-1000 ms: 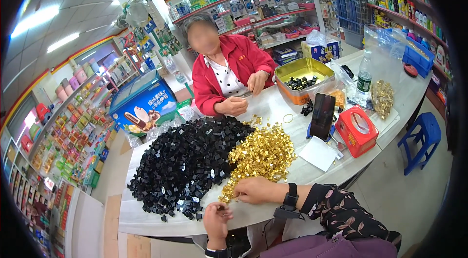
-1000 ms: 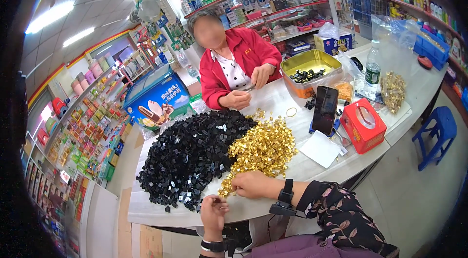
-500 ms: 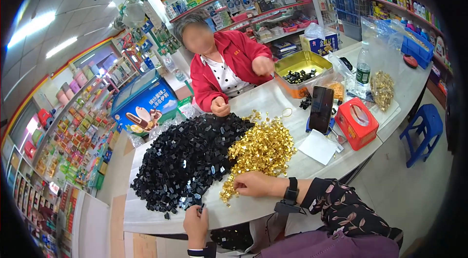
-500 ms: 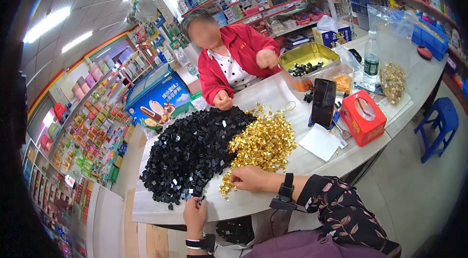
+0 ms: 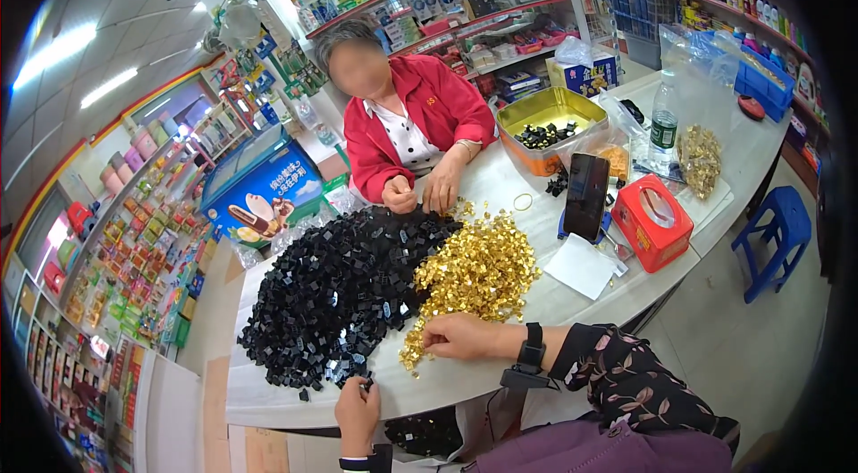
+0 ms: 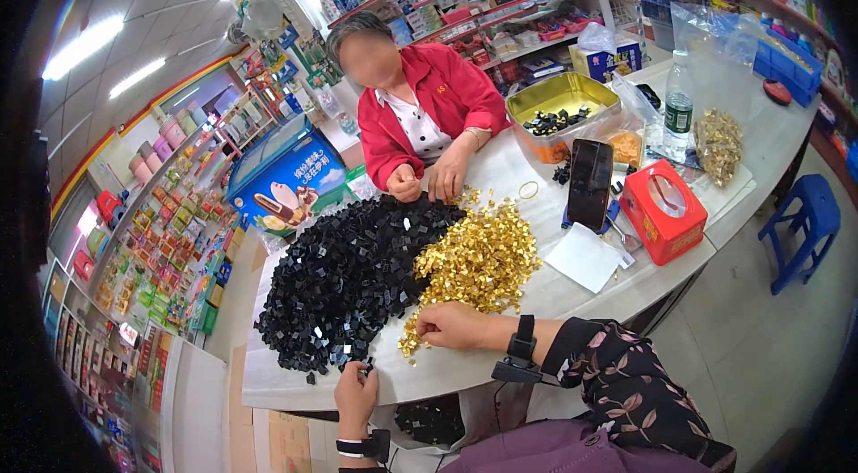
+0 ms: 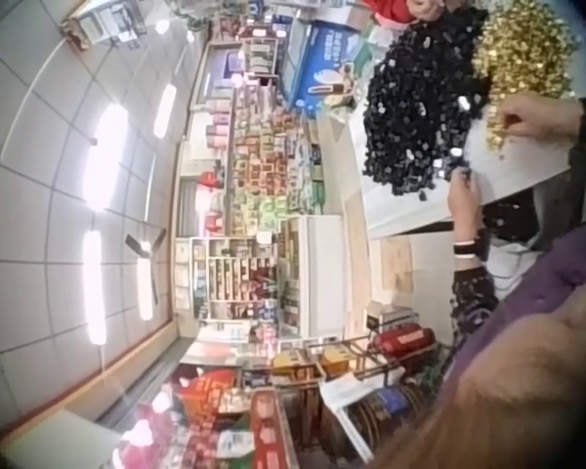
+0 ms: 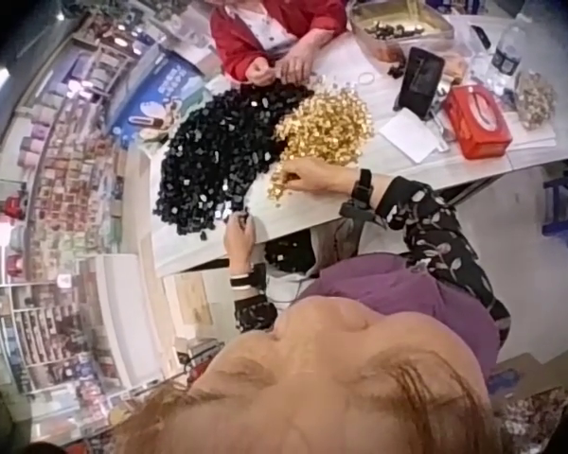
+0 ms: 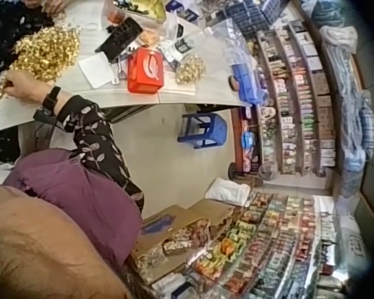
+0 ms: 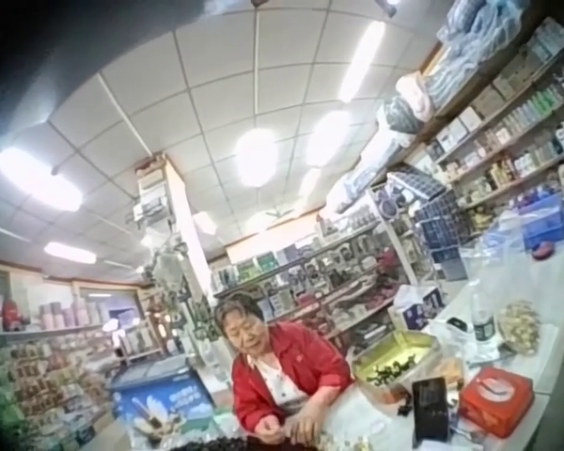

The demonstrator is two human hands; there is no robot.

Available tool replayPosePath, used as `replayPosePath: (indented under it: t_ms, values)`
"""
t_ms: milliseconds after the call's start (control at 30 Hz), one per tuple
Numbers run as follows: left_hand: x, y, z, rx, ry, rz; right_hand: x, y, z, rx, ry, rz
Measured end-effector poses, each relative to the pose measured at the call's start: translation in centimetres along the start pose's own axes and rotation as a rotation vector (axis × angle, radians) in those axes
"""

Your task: The person assembles small components by hand, picking up a black plastic piece and a gold metal piece and pressing them together. The assembled units are then placed into a white bag located beneath the table.

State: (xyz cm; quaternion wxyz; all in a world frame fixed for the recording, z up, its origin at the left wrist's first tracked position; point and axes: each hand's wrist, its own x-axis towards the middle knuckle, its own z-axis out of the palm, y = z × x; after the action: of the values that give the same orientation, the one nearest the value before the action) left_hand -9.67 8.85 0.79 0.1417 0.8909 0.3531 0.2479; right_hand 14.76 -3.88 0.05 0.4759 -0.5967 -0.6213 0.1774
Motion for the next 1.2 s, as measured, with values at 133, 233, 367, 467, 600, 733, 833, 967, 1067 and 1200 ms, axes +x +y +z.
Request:
replayPosePath:
  t_ms: [133, 233, 367, 467, 600, 733, 833, 967, 1067, 1200]
  values:
    - [0.0, 0.1, -0.1, -0.029, -0.024, -0.034, -0.1, -0.3, -0.1, 0.015, 0.01, 0.006]
    - [0.3, 0.1, -0.2, 0.008, -0.067, -0.027, -0.1, -0.2, 0.1, 0.023, 0.014, 0.009]
    - [0.6, -0.2, -0.2, 0.048, -0.106, -0.008, 0.0, 0.0, 0.1, 0.025, 0.015, -0.008]
    - [0.6, -0.2, -0.3, 0.054, -0.111, 0.003, 0.0, -0.5, -0.1, 0.013, 0.006, -0.013]
    - [0.5, -0.1, -0.3, 0.059, -0.106, 0.043, -0.1, -0.7, -0.4, -0.003, -0.007, -0.012]
    - [0.4, -0.1, 0.0, -0.182, -0.105, 0.009, 0.3, -1.3, -1.3, 0.137, 0.136, 0.015]
    - [-0.3, 1.2, 0.5, -0.706, -0.094, -0.196, 0.4, -1.8, -1.7, 0.583, 0.109, 0.158]
    - [0.1, 5.9, 2.6, -0.963, -0.183, -0.23, 0.0, -1.5, -0.1, 0.505, -0.032, 0.108]
    - [-0.2, 7.8, 4.2, -1.042, -0.187, -0.169, 0.0, -1.6, 0.4, 0.474, -0.066, 0.139]
    - [-0.3, 8.1, 5.8, -1.116, -0.131, -0.11, 0.0, -1.4, 0.2, 0.388, -0.099, 0.159]
